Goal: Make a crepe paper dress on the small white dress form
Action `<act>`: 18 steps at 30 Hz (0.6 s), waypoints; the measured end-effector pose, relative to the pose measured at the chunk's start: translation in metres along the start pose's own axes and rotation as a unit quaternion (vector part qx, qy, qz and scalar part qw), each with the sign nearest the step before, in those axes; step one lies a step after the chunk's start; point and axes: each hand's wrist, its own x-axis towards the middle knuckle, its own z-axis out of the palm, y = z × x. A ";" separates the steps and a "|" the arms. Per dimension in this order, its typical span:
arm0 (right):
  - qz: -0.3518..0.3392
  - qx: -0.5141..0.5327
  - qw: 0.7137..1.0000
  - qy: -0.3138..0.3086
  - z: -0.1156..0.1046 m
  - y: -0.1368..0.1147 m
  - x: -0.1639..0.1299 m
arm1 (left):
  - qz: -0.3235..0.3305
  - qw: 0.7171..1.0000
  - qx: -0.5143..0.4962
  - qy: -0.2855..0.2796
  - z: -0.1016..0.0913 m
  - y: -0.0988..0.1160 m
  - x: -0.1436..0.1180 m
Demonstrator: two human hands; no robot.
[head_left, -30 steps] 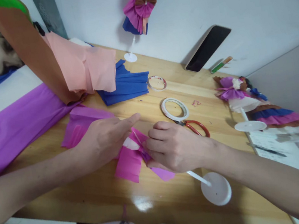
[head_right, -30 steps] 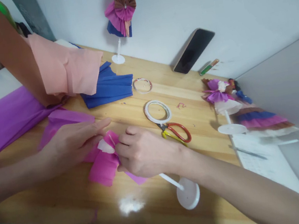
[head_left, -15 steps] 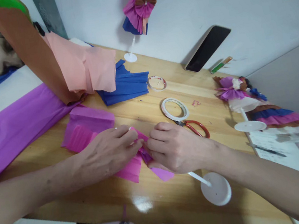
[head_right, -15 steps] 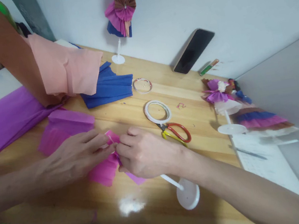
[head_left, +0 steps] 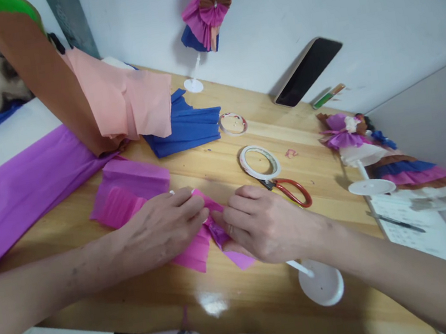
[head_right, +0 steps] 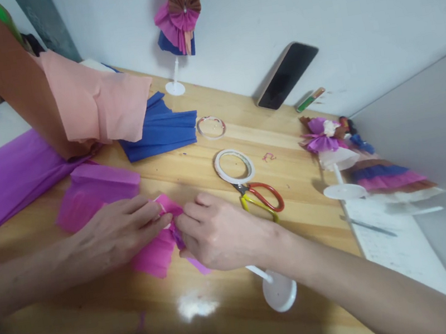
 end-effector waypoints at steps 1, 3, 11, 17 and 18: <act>0.003 -0.002 1.000 0.002 0.000 -0.001 -0.001 | 0.018 1.000 0.016 0.002 -0.002 0.000 0.000; 0.006 -0.006 1.000 0.007 -0.001 -0.002 -0.003 | 0.036 0.999 0.035 0.005 -0.006 -0.001 0.000; 0.002 -0.033 0.999 0.024 0.000 -0.004 -0.009 | 0.032 0.999 0.033 -0.014 -0.011 0.001 -0.001; 0.006 -0.039 0.999 0.031 0.002 -0.003 -0.011 | 0.000 1.000 -0.007 0.006 -0.012 0.003 -0.004; 0.006 -0.037 0.999 0.033 0.002 -0.003 -0.012 | -0.007 1.000 -0.012 0.001 -0.013 0.003 -0.004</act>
